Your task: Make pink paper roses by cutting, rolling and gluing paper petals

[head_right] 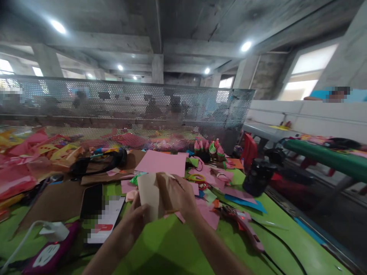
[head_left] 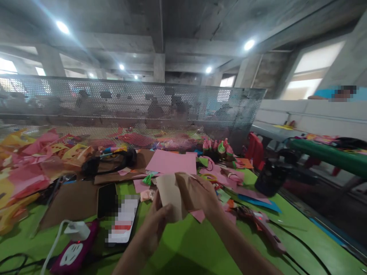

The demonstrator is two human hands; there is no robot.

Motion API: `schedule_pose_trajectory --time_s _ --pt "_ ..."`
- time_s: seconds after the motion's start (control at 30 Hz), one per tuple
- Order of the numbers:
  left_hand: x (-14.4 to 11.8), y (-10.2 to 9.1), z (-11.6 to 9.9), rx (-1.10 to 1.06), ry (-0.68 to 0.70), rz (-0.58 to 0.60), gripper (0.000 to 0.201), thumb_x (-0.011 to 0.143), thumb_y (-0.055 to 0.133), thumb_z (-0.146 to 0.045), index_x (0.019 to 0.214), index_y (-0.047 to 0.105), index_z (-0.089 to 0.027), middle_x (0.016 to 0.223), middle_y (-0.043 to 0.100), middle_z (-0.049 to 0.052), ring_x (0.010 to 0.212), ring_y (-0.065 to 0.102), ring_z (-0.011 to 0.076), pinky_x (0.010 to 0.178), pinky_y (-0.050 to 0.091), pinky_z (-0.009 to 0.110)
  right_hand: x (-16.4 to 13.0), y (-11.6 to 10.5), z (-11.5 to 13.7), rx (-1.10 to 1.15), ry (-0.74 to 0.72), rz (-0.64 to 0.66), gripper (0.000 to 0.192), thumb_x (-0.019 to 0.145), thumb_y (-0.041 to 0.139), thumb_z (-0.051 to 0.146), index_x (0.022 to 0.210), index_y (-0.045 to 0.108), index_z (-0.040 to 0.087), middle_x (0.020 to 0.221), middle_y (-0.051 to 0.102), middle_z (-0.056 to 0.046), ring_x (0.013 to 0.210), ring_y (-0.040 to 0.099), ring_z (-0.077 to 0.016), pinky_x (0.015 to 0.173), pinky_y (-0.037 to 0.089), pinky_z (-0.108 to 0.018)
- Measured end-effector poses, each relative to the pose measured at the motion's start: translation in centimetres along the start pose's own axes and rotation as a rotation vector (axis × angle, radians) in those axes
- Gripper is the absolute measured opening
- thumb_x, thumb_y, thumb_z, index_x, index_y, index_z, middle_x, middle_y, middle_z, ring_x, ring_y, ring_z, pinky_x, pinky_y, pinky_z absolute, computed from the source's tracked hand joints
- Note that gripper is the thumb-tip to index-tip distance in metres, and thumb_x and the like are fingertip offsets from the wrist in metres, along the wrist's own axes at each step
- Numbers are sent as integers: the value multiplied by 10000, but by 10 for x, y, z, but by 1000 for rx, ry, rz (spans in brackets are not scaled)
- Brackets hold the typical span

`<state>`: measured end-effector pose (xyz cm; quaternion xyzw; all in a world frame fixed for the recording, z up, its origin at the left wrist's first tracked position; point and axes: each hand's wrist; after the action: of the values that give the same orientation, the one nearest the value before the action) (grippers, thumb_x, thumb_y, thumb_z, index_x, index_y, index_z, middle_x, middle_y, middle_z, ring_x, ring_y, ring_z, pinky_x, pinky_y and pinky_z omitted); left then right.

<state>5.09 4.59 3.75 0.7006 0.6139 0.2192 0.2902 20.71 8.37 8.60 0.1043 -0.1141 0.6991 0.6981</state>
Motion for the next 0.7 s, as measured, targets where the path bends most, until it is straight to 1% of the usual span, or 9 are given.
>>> schedule_pose_trajectory --time_s 0.1,0.17,0.23,0.33,0.43,0.53,0.63,0.67,0.7 --pt "-12 -2 -4 -113 -211 -139 560 720 778 -277 1224 551 -194 1014 731 76 965 697 247 802 578 306 1 -13 12 60 -4 -60 348 753 666 500 907 725 193 843 733 -44 833 661 -246 741 524 -335" --pt "-16 -5 -8 -163 -308 -218 404 803 712 -288 1164 585 -159 890 745 80 843 725 241 748 595 317 3 -25 21 136 -6 -118 319 739 698 462 915 724 198 893 743 -46 881 667 -246 781 527 -342" --pt "-19 -7 -13 -232 -382 -257 319 864 643 -321 1110 605 -121 790 740 88 739 732 234 687 603 318 5 -39 28 262 -13 -195 273 721 729 412 901 721 207 951 747 -48 941 668 -245 823 529 -344" --pt "-24 -11 -22 -226 -371 -347 267 883 619 -310 1072 613 -122 722 734 71 614 718 208 587 597 296 9 -60 32 383 28 -254 260 728 720 422 892 699 222 930 750 -42 918 684 -238 796 552 -347" --pt "-27 -12 -29 -142 -368 -392 262 874 625 -342 1046 620 -145 685 728 55 559 704 210 522 585 311 11 -77 30 450 86 -299 240 747 708 446 839 640 236 788 730 -14 795 695 -218 733 566 -345" --pt "-26 -9 -34 -89 -336 -385 245 868 626 -342 1015 633 -145 688 728 58 535 693 198 488 570 290 9 -82 29 459 66 -267 274 759 707 476 753 553 250 585 584 53 585 619 -157 628 540 -299" --pt "-22 -4 -36 -45 -294 -388 223 853 639 -317 982 636 -136 689 728 66 512 682 184 450 544 255 3 -76 30 329 8 -165 270 804 666 495 780 558 248 525 401 89 413 400 -91 468 415 -231" --pt "-20 -3 -37 -27 -285 -386 217 849 641 -313 970 636 -133 689 728 70 510 682 184 440 538 248 0 -73 31 208 -26 -125 251 819 652 490 829 586 248 546 411 83 412 368 -86 447 371 -223" --pt "-18 -2 -38 -8 -275 -380 212 847 639 -311 957 636 -130 686 727 74 510 683 186 434 534 244 -3 -69 32 43 -63 -73 249 825 648 484 898 617 247 596 470 65 436 388 -89 454 354 -224"
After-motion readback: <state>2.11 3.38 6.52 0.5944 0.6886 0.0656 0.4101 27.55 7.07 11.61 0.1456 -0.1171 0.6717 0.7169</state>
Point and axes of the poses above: each hand's wrist, its own x-axis towards the middle knuckle, its own y-axis out of the palm, z = x × y
